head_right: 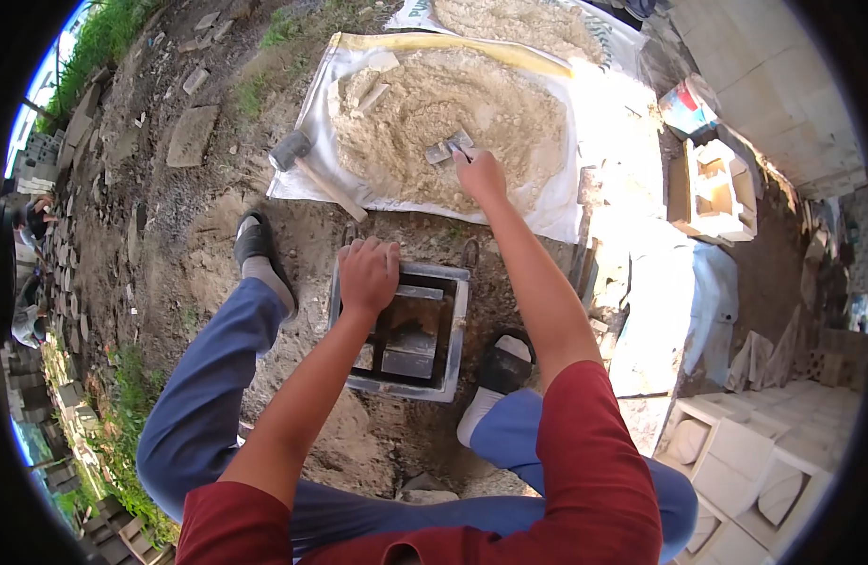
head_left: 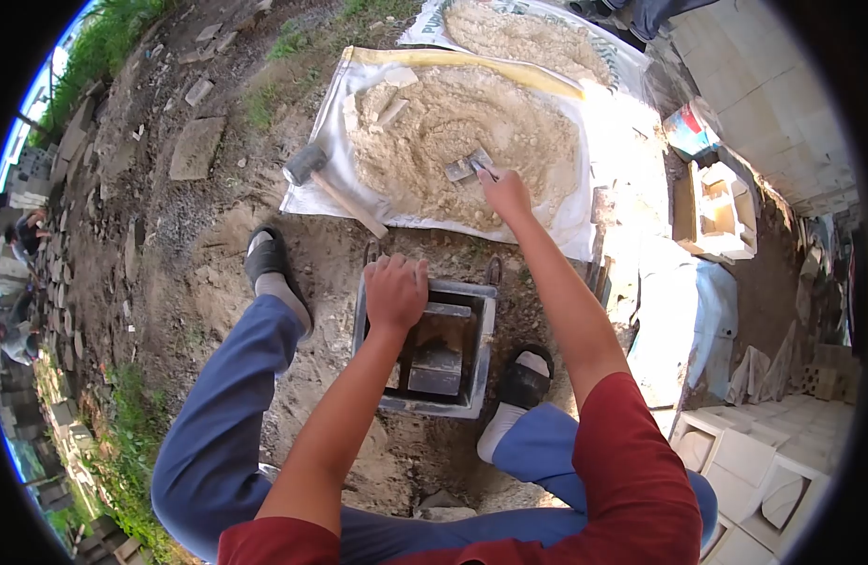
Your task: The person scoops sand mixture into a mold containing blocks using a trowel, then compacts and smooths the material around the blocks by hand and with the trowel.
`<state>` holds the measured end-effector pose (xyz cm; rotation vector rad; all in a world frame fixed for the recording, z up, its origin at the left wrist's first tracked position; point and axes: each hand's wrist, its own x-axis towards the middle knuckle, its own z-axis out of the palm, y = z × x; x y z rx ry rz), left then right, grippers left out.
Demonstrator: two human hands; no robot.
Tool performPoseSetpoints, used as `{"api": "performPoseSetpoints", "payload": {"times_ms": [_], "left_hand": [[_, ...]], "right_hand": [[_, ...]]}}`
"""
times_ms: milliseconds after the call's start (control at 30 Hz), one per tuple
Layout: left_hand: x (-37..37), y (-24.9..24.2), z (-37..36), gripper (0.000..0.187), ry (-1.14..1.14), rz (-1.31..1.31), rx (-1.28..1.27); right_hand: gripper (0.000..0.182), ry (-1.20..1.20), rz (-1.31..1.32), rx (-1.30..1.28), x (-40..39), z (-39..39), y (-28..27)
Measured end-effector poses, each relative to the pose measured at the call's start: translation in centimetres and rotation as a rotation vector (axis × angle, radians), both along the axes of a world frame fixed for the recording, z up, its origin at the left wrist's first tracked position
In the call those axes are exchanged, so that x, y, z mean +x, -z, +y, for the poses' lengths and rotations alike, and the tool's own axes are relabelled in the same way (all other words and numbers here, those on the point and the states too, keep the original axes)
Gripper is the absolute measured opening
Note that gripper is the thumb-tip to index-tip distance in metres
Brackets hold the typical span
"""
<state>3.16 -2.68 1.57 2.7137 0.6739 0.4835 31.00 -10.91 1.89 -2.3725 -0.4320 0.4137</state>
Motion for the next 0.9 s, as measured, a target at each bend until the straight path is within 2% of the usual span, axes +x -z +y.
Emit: {"api": "performPoseSetpoints", "payload": {"times_ms": [167,267,367,433,467,533,567,633,667,733,833,900], "left_hand": [[0.0,-0.3,0.1,0.036,-0.001,0.024,-0.032],[-0.1,0.0,0.2,0.04,0.002,0.01,-0.014],[0.1,0.1,0.1,0.039,-0.013,0.02,-0.01],[0.1,-0.1,0.1,0.038,-0.001,0.001,-0.008],[0.0,-0.1,0.1,0.037,-0.001,-0.017,-0.012],[0.0,-0.1,0.1,0.037,-0.001,-0.017,-0.015],[0.0,-0.1,0.1,0.037,-0.003,-0.013,-0.018],[0.0,-0.1,0.1,0.037,-0.001,-0.022,-0.015],[-0.1,-0.1,0.1,0.037,0.001,-0.03,-0.012],[-0.1,-0.1,0.1,0.036,-0.001,-0.033,-0.012],[-0.1,0.0,0.1,0.036,0.001,-0.039,-0.006],[-0.1,0.0,0.1,0.036,0.001,-0.046,-0.004]], "right_hand": [[0.044,0.014,-0.105,0.009,-0.3,0.1,1.3],[0.044,0.059,0.015,0.105,-1.1,-1.3,1.4],[0.041,0.109,-0.13,0.131,-1.9,-2.0,0.6],[0.044,0.12,0.001,0.184,-1.7,-2.4,-0.9],[0.044,0.121,-0.002,0.185,-1.3,-2.5,0.3],[0.046,0.069,-0.303,0.231,-0.9,-2.5,2.5],[0.046,0.069,-0.306,0.23,-1.4,-2.5,0.6],[0.046,0.137,0.049,0.218,-2.3,-2.8,-2.7],[0.046,0.133,0.048,0.216,-2.0,-2.7,-1.6],[0.044,0.097,-0.234,0.242,-1.7,-2.4,0.1],[0.043,0.11,-0.108,0.224,-0.8,-2.9,0.5],[0.043,0.095,-0.196,0.239,-0.9,-2.7,1.1]]}}
